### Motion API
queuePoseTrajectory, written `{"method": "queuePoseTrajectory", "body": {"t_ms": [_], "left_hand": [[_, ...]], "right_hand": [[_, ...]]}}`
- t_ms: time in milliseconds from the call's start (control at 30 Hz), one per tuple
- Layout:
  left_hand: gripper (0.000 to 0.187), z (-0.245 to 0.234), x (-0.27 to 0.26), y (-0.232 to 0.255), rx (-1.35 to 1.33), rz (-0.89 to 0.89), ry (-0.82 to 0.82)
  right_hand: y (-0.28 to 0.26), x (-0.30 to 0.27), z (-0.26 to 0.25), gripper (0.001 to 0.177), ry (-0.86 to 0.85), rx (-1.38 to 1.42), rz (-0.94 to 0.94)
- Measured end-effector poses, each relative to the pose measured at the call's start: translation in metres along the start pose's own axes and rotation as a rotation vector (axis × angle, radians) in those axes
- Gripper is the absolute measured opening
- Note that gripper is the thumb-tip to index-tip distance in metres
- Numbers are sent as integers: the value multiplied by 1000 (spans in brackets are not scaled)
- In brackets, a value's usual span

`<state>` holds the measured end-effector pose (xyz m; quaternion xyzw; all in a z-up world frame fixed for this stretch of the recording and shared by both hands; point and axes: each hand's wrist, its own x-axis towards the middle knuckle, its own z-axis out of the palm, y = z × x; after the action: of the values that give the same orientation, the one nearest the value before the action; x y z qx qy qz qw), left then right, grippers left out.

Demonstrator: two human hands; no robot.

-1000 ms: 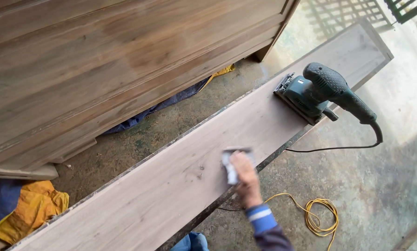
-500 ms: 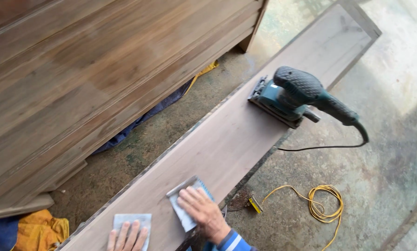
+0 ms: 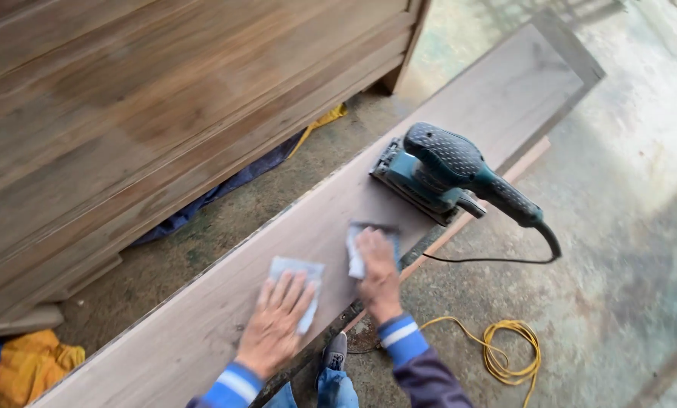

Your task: Sanding a wooden board using sandpaper and an electric sander.

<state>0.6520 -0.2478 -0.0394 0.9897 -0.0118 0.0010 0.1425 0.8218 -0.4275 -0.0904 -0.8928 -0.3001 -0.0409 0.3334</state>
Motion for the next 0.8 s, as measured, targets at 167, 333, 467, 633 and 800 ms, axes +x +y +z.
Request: {"method": "queuePoseTrajectory", "body": {"t_ms": [167,333,467,633,800], "left_hand": [[68,-2,-179,-76,85,-243,191],[68,-3,-225,-95,148,-320,221],[68,-9,-222,-94,129,-326,212],[68,-8,-219,-91,120,-355,192],[68,-15,-217,-92,121,-337,174]], "right_hand": [[-151,-78,28,67,-395,295,-475],[-50,-15,23,54,-259,196,-434],[31,49,12,33,-232,-68,-10],[-101,-14,58,55,-53,-8,-185],[-163,-41,68,82,-586,279,-631]]}}
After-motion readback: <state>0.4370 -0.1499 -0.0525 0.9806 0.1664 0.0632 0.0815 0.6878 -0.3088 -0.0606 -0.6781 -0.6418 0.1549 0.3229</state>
